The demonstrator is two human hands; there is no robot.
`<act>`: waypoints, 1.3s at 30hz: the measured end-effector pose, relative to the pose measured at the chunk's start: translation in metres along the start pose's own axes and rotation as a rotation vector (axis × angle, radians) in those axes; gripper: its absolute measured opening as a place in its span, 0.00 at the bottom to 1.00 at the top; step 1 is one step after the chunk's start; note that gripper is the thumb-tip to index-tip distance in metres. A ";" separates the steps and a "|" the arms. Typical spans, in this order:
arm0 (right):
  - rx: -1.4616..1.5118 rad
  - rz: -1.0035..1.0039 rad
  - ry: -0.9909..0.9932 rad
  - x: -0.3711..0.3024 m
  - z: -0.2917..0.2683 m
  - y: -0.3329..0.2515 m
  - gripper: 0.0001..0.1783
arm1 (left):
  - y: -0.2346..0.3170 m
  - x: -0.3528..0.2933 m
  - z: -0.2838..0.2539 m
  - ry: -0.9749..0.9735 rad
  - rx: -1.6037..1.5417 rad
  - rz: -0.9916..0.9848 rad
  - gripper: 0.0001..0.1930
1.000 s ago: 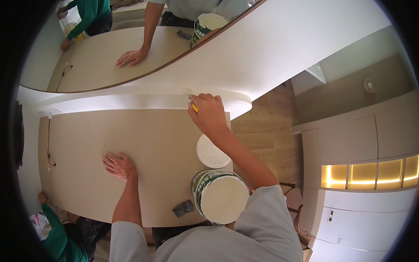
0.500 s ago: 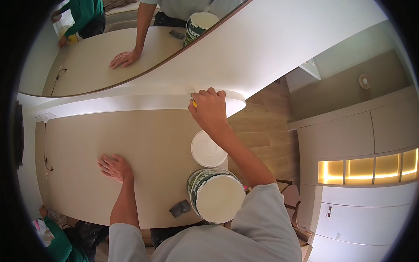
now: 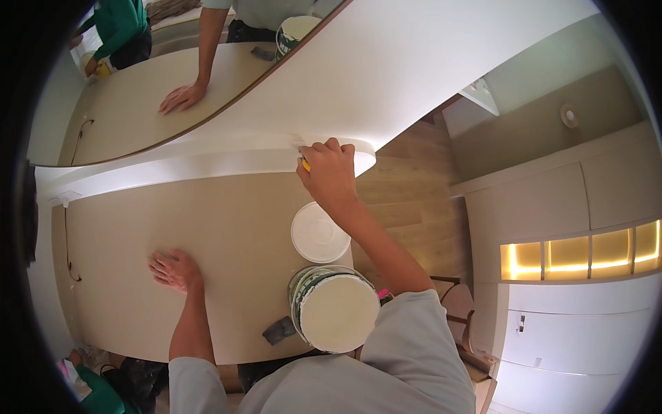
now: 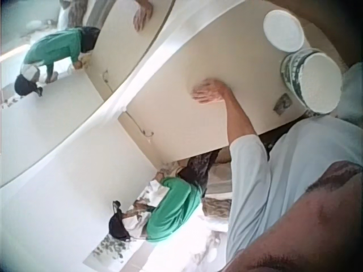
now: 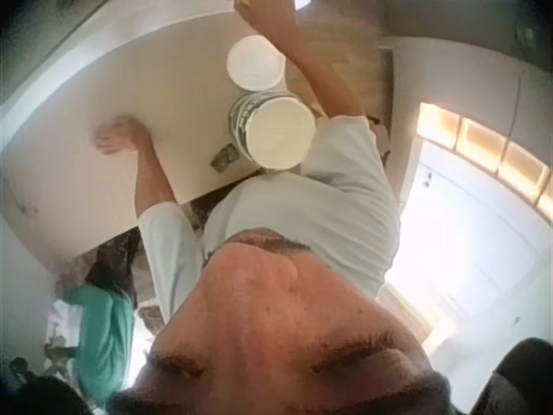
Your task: The person paints the edge of a wall near a vanity and an electrical outlet using a small paintbrush, repeatedly dipping the brush into a bucket of white paint.
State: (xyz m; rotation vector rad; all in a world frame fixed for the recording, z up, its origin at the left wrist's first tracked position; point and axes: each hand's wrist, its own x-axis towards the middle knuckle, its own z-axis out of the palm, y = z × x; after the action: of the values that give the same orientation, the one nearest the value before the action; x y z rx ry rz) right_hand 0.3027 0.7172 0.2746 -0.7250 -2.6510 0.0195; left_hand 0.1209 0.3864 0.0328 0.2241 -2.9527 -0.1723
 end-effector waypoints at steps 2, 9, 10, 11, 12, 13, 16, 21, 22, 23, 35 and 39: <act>-0.023 0.030 -0.005 -0.003 -0.004 0.010 0.10 | -0.001 0.000 0.001 0.001 -0.011 -0.003 0.31; -0.067 0.151 0.010 -0.022 -0.014 0.058 0.10 | 0.002 0.001 -0.001 -0.015 -0.014 -0.014 0.31; -0.069 0.165 0.013 -0.024 -0.017 0.065 0.11 | 0.001 0.001 0.001 -0.008 -0.020 -0.012 0.31; -0.082 0.186 0.015 -0.027 -0.020 0.074 0.11 | -0.002 0.001 0.005 0.002 -0.024 -0.002 0.31; -0.095 0.206 0.016 -0.031 -0.022 0.083 0.11 | -0.005 0.001 0.010 0.011 -0.029 0.008 0.31; -0.107 0.227 0.018 -0.035 -0.024 0.091 0.11 | -0.004 0.002 0.008 0.022 -0.033 0.017 0.32; -0.122 0.329 -0.019 -0.043 -0.030 0.108 0.11 | 0.000 0.000 -0.002 -0.005 -0.008 0.018 0.31; -0.014 0.209 0.019 -0.039 -0.014 0.086 0.13 | 0.000 0.002 0.004 0.003 0.022 0.023 0.31; 0.028 0.175 0.012 -0.034 -0.010 0.071 0.13 | -0.002 0.002 0.006 0.002 0.032 0.023 0.32; 0.059 0.151 0.016 -0.031 -0.009 0.060 0.13 | 0.001 0.000 0.006 -0.004 0.024 0.026 0.31; 0.076 0.282 0.105 -0.061 -0.022 0.121 0.14 | -0.001 0.002 0.004 -0.018 0.027 0.020 0.32; 0.330 0.395 0.182 -0.056 -0.028 0.112 0.13 | -0.012 0.004 0.019 0.018 0.050 0.026 0.32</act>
State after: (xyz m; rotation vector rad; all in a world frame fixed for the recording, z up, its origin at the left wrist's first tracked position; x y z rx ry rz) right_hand 0.4120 0.7836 0.2672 -1.0603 -2.2188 0.4635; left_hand 0.1156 0.3764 0.0134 0.1930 -2.9432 -0.0927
